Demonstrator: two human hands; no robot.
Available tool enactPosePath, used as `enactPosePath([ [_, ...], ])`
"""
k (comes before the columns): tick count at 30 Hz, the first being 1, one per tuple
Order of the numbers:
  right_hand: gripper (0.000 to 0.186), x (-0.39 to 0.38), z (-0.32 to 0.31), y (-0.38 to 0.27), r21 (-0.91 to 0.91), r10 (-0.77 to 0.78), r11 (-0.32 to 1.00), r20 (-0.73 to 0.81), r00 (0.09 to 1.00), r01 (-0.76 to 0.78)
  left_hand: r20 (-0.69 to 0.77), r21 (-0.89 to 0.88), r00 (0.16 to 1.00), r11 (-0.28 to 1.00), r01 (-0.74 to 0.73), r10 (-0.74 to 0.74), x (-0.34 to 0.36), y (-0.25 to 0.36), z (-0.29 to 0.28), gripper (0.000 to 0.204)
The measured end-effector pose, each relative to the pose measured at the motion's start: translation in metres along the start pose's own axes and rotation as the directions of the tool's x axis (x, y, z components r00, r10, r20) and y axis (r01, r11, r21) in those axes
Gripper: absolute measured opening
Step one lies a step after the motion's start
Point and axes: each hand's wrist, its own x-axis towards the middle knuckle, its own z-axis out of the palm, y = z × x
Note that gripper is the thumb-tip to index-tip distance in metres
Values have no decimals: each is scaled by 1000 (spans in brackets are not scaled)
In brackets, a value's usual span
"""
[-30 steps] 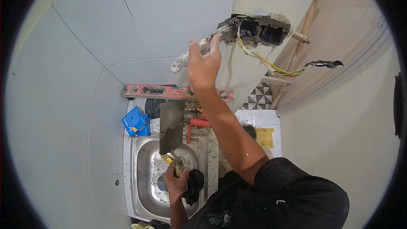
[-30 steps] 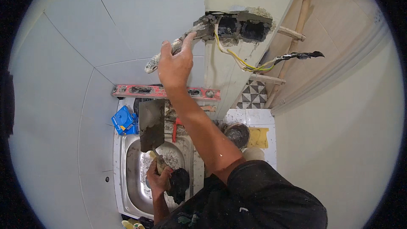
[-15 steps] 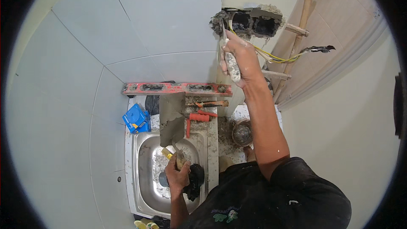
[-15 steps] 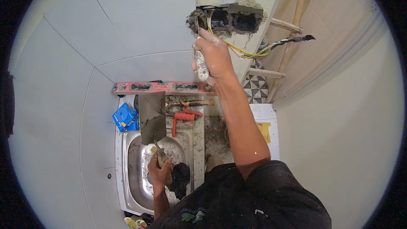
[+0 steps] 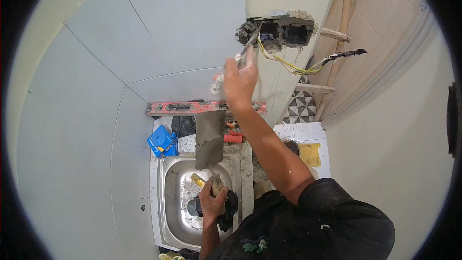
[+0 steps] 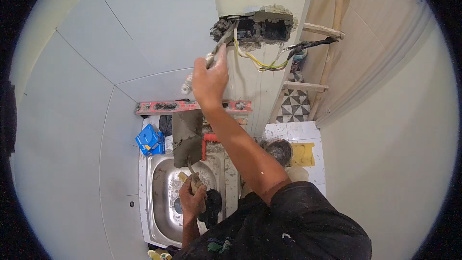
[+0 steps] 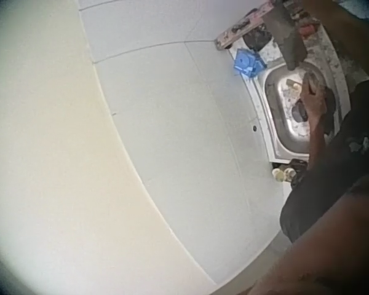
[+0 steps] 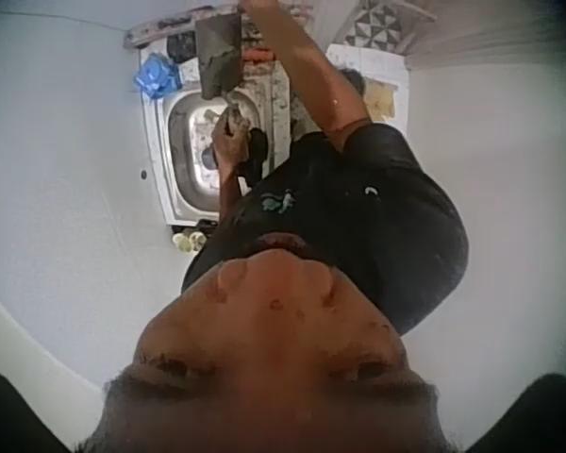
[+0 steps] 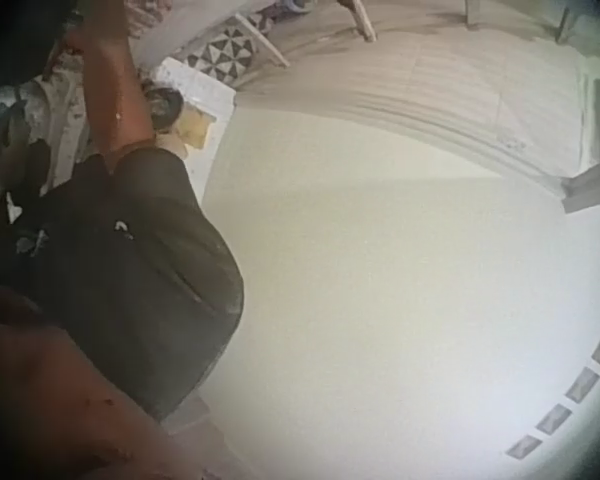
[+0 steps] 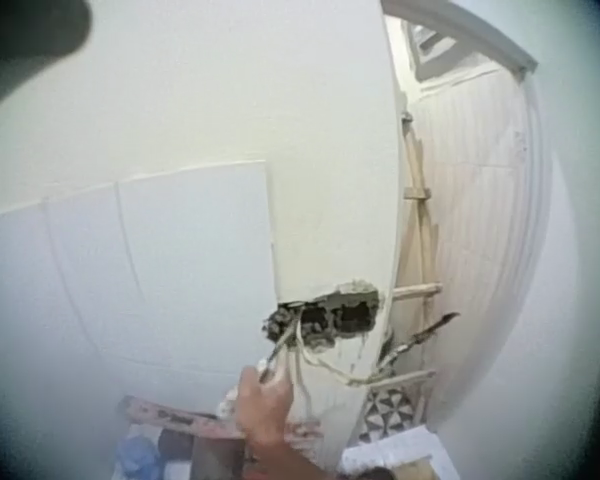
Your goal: The recorder mixes mortar in a bucket and uses a trowel and spatula to plaster the wall area around installed electrical boxes.
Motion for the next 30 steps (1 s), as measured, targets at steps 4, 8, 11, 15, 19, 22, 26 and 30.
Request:
enactPosePath([
  [4, 73, 1, 29, -8, -221, -170, 965, -100, 980, 145, -20, 71, 996, 994, -80, 81, 2, -21, -9, 46],
  [8, 73, 8, 28, -7, -249, -206, 952, -100, 974, 176, 4, 9, 999, 999, -44, 44, -1, -2, -8, 47],
  [11, 70, 18, 16, 4, -220, -108, 971, -47, 993, 95, 22, -63, 1000, 998, 17, -15, -1, -2, -7, 46],
  [15, 73, 22, -6, -3, -1, -29, 1000, 91, 995, 29, 34, -57, 999, 998, -37, 39, 5, -5, -9, 45],
  [19, 69, 21, -45, -52, 101, 210, 961, 337, 918, -258, 62, -16, 997, 998, -54, 55, 11, 5, -4, 45],
  [22, 67, 6, -64, -59, -5, 205, 975, 407, 890, -223, 93, -45, 995, 999, -30, 34, 15, 5, -1, 45],
  [26, 53, -20, -74, -44, 174, 74, 972, 417, 906, -159, 110, 9, 993, 999, -45, 44, 17, 14, 6, 45],
  [30, 24, -22, -71, -25, 345, 320, 828, 356, 878, -442, 101, 10, 995, 1000, -12, 11, 13, 17, 10, 45],
])
